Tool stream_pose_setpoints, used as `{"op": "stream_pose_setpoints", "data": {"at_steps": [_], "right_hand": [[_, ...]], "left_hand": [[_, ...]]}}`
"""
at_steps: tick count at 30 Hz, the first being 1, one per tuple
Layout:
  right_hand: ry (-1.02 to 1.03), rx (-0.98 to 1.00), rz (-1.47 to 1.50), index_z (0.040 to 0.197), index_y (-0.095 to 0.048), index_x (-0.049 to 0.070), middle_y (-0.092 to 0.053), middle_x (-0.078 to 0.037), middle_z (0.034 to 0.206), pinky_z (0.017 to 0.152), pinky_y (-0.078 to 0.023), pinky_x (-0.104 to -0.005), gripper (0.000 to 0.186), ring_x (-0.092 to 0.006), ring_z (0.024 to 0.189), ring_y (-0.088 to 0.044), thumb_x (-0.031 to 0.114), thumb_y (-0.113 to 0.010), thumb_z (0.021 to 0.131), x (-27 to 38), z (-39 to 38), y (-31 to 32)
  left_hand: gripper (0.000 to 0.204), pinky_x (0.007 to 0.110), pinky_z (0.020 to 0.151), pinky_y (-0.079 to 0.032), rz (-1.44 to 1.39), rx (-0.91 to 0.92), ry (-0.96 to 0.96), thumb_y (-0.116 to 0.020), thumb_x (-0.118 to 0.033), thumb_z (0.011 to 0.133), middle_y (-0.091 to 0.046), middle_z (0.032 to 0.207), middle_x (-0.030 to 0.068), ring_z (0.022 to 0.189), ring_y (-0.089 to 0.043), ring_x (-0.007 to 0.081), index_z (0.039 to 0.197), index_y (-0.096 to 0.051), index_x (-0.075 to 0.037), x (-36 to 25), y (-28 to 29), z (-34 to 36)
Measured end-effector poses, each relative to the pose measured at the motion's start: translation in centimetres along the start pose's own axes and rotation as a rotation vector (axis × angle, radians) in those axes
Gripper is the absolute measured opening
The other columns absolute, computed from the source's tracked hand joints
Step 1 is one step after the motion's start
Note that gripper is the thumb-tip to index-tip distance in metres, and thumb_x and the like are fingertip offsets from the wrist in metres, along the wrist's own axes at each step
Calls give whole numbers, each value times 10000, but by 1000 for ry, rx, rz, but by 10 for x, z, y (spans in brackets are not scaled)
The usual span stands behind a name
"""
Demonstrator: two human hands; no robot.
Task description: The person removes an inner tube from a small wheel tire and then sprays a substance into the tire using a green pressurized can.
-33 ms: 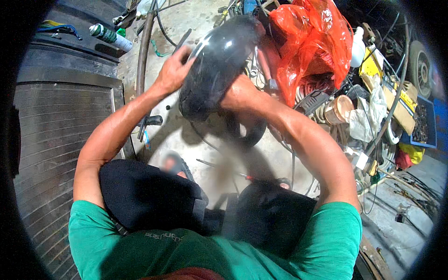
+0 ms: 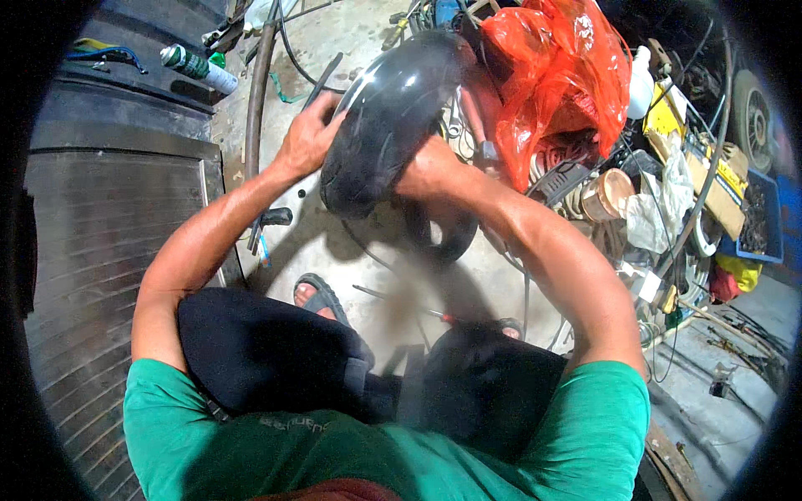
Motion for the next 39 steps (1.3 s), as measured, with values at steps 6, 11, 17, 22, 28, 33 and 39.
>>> {"op": "stream_pose_setpoints", "data": {"at_steps": [6,11,17,22,28,33,39], "right_hand": [[-48,25,205,1224,-687,44,-673,-226,1255,1053,-468,-468,390,-377,1183,-629,162,-631,856,-8,12,1],[-695,138,910,907,-725,-130,-736,-148,827,779,-538,-311,284,-170,810,-672,143,-683,839,2,40,48],[-578,-6,1178,1166,-682,-74,-734,-164,1067,951,-485,-364,382,-223,1029,-649,142,-661,850,-2,39,0],[-496,110,947,1209,-646,-68,-728,-210,1078,962,-488,-404,409,-297,1048,-664,232,-621,932,0,44,0],[-319,164,755,1275,-588,1,-677,-279,1147,968,-485,-501,420,-459,1099,-639,331,-494,1033,6,28,-3],[-405,403,585,1355,-530,54,-679,-292,1088,930,-476,-546,493,-481,1075,-634,433,-415,1062,1,-30,-27],[-468,415,595,1247,-589,11,-688,-235,897,802,-521,-495,496,-423,840,-685,453,-437,1082,-7,-27,-25]], "left_hand": [[528,427,733,-479,-58,1,0,-574,-477,999,-636,814,204,764,-608,276,889,-636,35,-5,17,3],[593,397,821,-531,-45,55,40,-590,-529,969,-749,986,202,871,-708,279,1127,-717,28,-12,56,57],[457,354,852,-536,-308,208,284,-678,-384,932,-747,1036,144,942,-685,187,1129,-712,27,41,35,51],[293,309,819,-546,-145,240,7,-670,-209,940,-737,1002,95,899,-677,161,1128,-718,10,41,43,44],[229,290,739,-563,-458,194,131,-635,-178,980,-722,950,46,834,-668,123,1074,-721,12,70,49,60],[227,299,686,-518,-375,151,244,-640,-199,978,-702,869,22,772,-595,86,1004,-737,5,115,38,70],[288,325,695,-522,-446,98,334,-655,-248,962,-719,868,52,764,-608,107,979,-737,27,96,34,57]]}}
Point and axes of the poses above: each hand's wrist, its own z-axis towards the middle knuckle, its own y-axis out of the back of the hand, x = y × z, the point moved 1 cm from there along z, towards the middle knuckle
